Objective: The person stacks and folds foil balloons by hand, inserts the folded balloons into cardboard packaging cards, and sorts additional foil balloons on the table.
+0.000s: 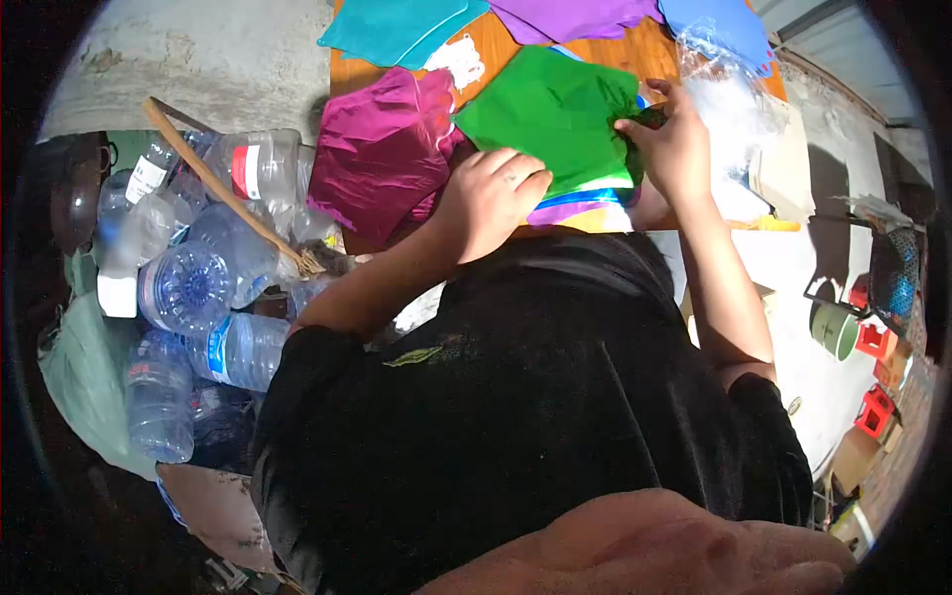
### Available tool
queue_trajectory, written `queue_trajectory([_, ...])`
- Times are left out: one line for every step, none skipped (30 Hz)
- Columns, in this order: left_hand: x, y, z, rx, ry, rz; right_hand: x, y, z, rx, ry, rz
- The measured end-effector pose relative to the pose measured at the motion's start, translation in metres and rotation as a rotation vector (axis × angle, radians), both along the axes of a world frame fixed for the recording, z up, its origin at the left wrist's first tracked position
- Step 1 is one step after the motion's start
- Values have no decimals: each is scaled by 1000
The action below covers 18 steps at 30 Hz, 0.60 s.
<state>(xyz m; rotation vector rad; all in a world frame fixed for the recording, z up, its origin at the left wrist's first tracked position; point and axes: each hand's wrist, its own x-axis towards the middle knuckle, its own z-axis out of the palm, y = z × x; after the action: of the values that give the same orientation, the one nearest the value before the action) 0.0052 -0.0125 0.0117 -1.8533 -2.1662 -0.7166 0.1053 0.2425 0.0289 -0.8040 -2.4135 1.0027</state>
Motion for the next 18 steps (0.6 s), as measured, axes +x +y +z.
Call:
queue_trajectory([1, 0, -8, -36, 11, -2, 2, -1, -2, 64, -4, 1])
queue_trajectory([4, 1, -4, -104, -36, 0, 2, 2, -10, 71, -4, 1])
queue_trajectory([4, 1, -9, -104, -35, -2, 4, 3, -15, 71, -3, -1])
queue_trajectory([3, 1, -17, -173, -24, -4, 5, 5, -20, 133, -34, 7])
queue_trajectory([2, 4, -16, -241, -10, -6, 5, 6, -23, 196, -63, 13])
queue_trajectory([1, 5, -14, -238, -4, -10, 6, 6, -29, 198, -58, 8])
queue_trajectory([0, 4, -9, -273, -37, -32, 7, 5, -35, 227, -86, 10])
queue_trajectory([-1, 5, -2, -305, -67, -56, 8, 6, -38, 260, -113, 11])
queue_trajectory([-2, 6, 2, -308, -119, -68, 10, 6, -36, 284, -197, 2])
queue_trajectory([-3, 7, 8, -261, -153, -60, 13, 4, -31, 322, -153, 11])
queue_trajectory([-4, 12, 19, -213, -187, -54, 15, 1, -25, 362, -109, 18])
queue_trajectory([-11, 16, 24, -196, -217, -72, 17, -3, -15, 372, -84, 16])
queue_trajectory([-20, 28, 26, -186, -200, -85, 20, -7, -5, 375, -96, 0])
queue_trajectory([-33, 42, 28, -101, -212, -82, 22, -12, 4, 386, -4, 6])
queue_trajectory([-45, 58, 34, -18, -226, -79, 24, -15, 11, 396, 86, 15])
queue_trajectory([-59, 80, 40, 17, -186, -57, 26, -13, 18, 418, 197, 68])
queue_trajectory([-75, 106, 44, 55, -188, -44, 29, -11, 28, 438, 305, 120])
queue_trajectory([-92, 133, 46, 115, -135, -45, 32, -11, 47, 401, 374, 146])
